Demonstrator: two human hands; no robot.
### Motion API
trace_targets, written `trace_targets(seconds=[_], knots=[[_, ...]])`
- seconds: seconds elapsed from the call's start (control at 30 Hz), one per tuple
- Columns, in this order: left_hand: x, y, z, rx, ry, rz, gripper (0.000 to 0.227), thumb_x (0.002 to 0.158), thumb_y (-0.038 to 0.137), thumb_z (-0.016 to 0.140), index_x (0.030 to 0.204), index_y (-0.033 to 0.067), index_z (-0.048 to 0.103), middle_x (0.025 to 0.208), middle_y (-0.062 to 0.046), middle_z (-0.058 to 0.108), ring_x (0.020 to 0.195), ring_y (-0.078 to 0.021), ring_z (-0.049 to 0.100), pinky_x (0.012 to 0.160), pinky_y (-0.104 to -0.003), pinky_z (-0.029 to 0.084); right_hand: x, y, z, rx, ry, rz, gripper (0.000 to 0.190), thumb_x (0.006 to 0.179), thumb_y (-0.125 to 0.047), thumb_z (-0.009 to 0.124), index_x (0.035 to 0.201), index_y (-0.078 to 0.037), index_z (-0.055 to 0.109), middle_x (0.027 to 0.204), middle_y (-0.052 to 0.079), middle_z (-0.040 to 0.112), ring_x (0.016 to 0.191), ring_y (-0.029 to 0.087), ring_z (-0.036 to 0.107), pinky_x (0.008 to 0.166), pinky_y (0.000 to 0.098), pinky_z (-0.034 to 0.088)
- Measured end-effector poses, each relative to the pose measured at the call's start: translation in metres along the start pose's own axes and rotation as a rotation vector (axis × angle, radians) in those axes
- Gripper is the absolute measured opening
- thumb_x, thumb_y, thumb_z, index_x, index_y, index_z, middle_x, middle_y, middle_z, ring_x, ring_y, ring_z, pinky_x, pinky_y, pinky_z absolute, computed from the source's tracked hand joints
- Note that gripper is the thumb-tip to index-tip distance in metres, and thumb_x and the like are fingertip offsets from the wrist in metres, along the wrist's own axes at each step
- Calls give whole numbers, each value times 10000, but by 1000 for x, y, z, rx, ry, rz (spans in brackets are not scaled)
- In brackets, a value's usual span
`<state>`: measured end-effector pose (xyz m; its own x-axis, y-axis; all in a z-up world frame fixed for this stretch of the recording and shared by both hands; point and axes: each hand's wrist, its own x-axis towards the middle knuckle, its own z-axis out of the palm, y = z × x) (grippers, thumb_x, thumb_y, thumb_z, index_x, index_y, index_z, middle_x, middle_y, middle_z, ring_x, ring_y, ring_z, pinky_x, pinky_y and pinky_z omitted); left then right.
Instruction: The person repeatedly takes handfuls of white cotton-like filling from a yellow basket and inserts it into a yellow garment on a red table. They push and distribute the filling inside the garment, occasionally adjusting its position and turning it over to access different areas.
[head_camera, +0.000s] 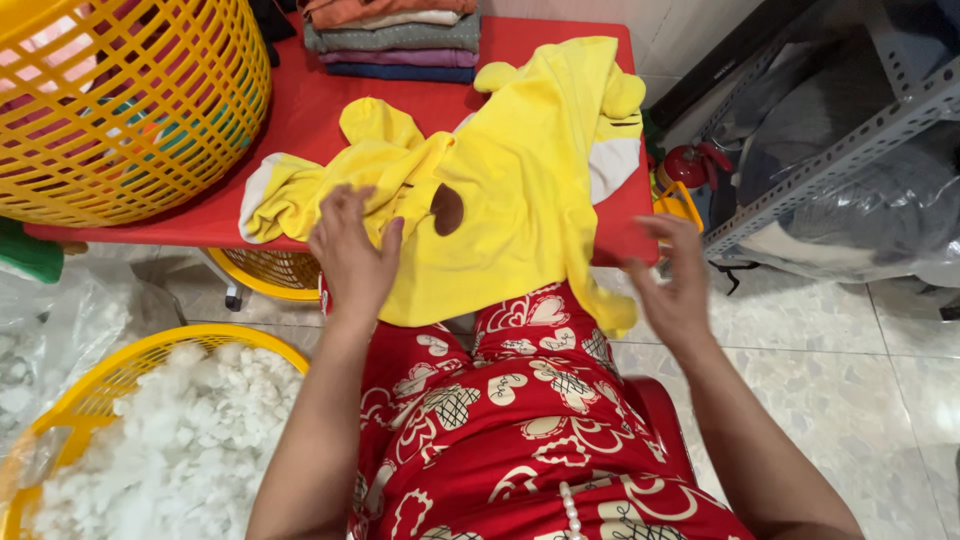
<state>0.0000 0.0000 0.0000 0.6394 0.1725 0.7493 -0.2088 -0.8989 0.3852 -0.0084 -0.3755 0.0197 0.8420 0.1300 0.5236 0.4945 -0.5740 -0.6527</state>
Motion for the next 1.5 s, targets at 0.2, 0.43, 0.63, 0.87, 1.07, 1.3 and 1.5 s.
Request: trace_targets(seconds=[0.2,0.43,0.63,0.87,1.07,1.3,1.5], knots=[[-16,7,1,-220,-531,-315,198,835,233,749,1000,124,742,1069,-44,745,1011,-278,700,928,-382,525,35,-42,88,94,-322,107,637,842,-237,773,1409,-128,504,1333,103,531,1118,202,618,740,364,551],[-31,24,-23,-220,-839,-346,350,880,421,749,1121,169,724,1155,-71,686,1015,-271,683,903,-390,515,67,-35,140,-141,-416,137,764,787,-358,851,1413,-128,479,1235,82,583,862,205,676,736,353,555],[6,37,2,-20,-489,-89,472,802,403,783,1182,129,726,1312,-122,567,1233,-333,481,1025,-559,262,48,9,135,-152,-316,192,224,900,-236,789,1006,-66,692,900,66,696,768,168,698,714,318,559],[25,66,3,-83,-36,74,100,962,238,649,994,146,626,1215,-71,644,1240,-332,572,1044,-577,313,29,39,52,423,10,281,41,1013,-75,620,1035,-61,652,976,46,699,911,120,657,825,282,533],[39,83,25,-743,-243,-298,114,1096,151,475,1088,39,491,806,-134,631,705,-303,657,659,-404,490,40,31,15,1036,67,464,114,1040,-163,526,1130,-97,546,1103,49,675,986,149,631,944,363,533],[41,73,45,-493,-128,95,177,1029,130,552,1206,143,553,1211,-109,584,1113,-293,569,951,-405,447,64,55,53,904,166,414,79,1108,-141,511,1098,-72,549,971,16,591,847,111,548,759,288,446],[43,73,74,14,-532,248,473,843,364,717,1289,260,595,1445,-70,514,1150,-277,479,971,-455,323,100,37,88,109,324,-95,94,1020,-58,593,1098,-28,549,1015,79,583,947,216,577,857,339,475]])
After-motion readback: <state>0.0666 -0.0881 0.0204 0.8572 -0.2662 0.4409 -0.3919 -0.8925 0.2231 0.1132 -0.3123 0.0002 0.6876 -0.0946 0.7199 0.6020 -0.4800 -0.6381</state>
